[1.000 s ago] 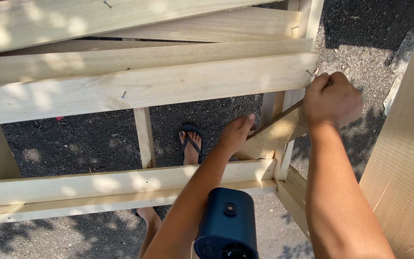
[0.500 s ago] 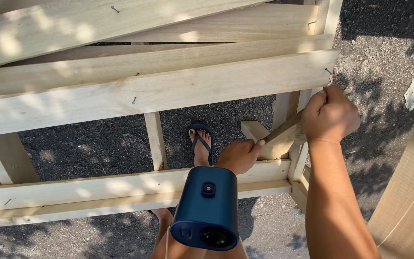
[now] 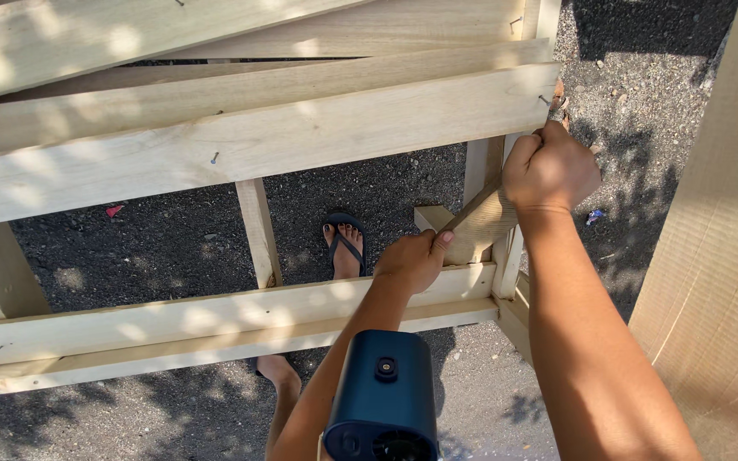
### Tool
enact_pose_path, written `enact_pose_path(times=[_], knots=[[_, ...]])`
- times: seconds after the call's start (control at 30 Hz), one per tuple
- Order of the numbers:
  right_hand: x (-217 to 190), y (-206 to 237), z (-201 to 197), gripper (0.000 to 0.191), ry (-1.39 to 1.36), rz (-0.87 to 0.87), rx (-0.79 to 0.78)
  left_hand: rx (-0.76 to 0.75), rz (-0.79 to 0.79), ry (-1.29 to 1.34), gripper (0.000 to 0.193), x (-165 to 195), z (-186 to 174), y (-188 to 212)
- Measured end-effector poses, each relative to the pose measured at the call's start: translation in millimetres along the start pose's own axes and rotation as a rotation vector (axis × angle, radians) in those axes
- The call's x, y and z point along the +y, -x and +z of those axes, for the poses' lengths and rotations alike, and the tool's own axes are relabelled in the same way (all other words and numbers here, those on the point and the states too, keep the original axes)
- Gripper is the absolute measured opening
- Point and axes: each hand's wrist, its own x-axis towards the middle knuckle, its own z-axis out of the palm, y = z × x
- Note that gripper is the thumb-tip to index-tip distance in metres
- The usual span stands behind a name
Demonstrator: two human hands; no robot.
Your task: The person hammers nails into wooden slats laid over a frame on the ground, pressing slats into position with one hand while driving nails with a hammer in the other. They reposition planks, use a small wood block, and continue fastening slats across the structure.
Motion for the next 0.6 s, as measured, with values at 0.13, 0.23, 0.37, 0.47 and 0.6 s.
enact_pose_path(times=[0.13,0.23,0.37,0.47,0.6], knots=[[0.1,-1.1,0.4,0.024,0.015,0.015,-0.070,-0.024,-0.028,0.002,0.072,1.0,-3.3,-0.8],[1.7,3.4,-6.7,0.023,-0.008,0.002,-0.035,-0.001,0.043,0.006,0.074,-1.4,-3.8,-1.5],[6.5,8.3,-14.3,0.022,-0.056,-0.045,0.024,-0.019,0.096,0.035,0.076,-0.8,-2.4,-2.9],[9.4,5.6,-9.7,0.021,-0.014,-0.081,0.003,-0.059,0.082,-0.020,0.079,4.7,0.0,-2.6],[13.2,1.1,0.8,0.013,-0.097,-0.134,0.053,0.012,0.006,-0.114,0.079,11.9,5.0,0.2]])
